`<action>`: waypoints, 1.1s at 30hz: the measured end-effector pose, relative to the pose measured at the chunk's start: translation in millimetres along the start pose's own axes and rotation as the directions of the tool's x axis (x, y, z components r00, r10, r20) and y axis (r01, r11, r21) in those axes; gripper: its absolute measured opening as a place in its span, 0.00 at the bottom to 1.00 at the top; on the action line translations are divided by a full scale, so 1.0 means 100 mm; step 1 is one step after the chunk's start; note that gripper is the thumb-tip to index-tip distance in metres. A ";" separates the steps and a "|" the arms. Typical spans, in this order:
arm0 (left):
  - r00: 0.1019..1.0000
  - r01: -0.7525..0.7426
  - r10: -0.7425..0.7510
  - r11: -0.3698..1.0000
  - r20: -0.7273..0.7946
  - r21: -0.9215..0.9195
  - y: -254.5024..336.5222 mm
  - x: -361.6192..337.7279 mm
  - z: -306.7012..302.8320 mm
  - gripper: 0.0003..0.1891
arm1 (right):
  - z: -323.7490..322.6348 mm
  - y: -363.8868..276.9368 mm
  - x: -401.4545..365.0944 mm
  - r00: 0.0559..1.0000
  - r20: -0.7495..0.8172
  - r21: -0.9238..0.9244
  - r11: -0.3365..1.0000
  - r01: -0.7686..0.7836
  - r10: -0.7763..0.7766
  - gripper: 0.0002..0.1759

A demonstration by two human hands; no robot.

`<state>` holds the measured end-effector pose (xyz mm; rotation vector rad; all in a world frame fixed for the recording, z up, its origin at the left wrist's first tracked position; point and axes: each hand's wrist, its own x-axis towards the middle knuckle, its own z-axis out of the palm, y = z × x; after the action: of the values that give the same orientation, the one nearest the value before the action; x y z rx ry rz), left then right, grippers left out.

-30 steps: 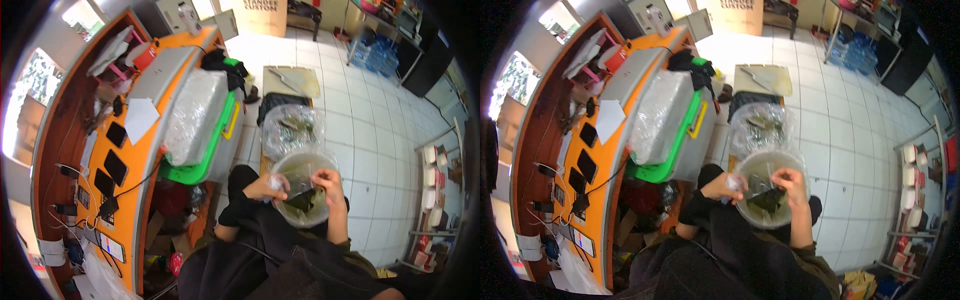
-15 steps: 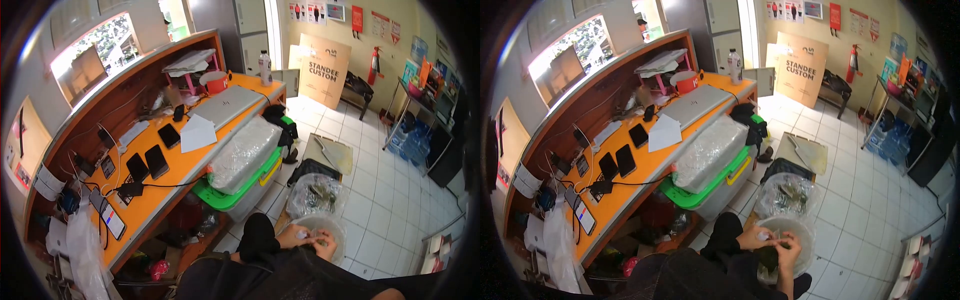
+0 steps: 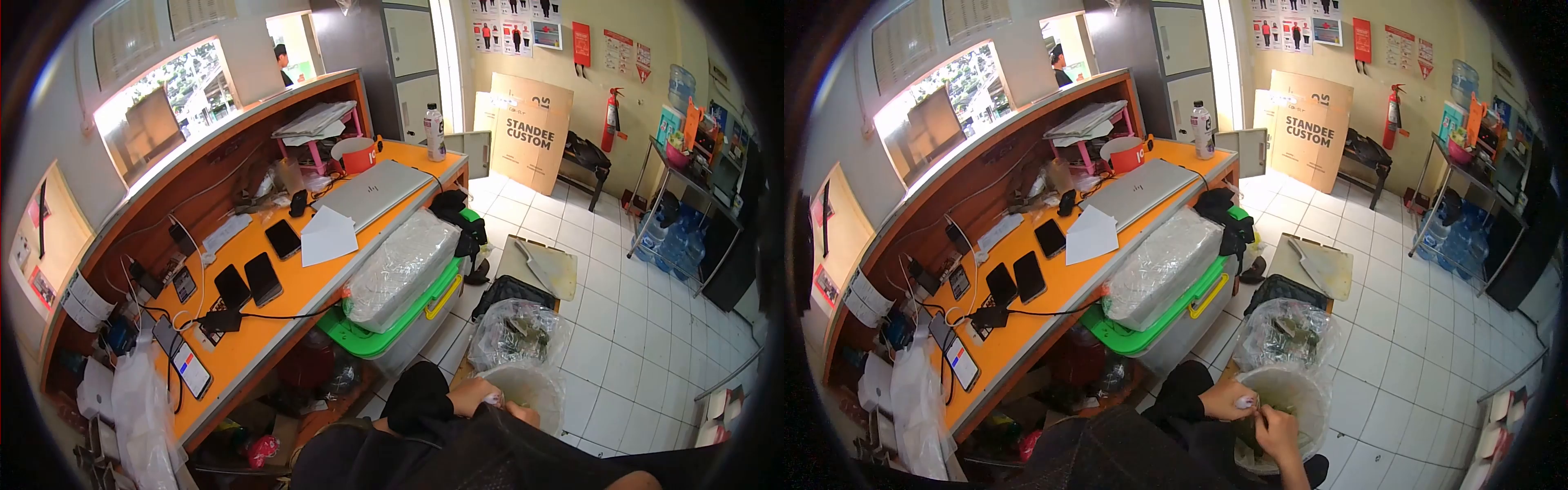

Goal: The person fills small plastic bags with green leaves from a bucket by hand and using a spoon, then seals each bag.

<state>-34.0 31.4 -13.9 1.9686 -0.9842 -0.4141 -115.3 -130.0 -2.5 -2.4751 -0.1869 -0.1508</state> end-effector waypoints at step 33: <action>0.882 -0.197 0.076 0.956 -0.466 -0.217 0.29 0.11 0.06 0.18 | -0.35 0.14 0.07 0.887 0.139 0.910 0.297 -0.290 0.440 0.13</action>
<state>-44.1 10.7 7.4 1.6392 -0.7187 0.0082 -108.1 -161.9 17.6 -1.2740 0.3177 0.0032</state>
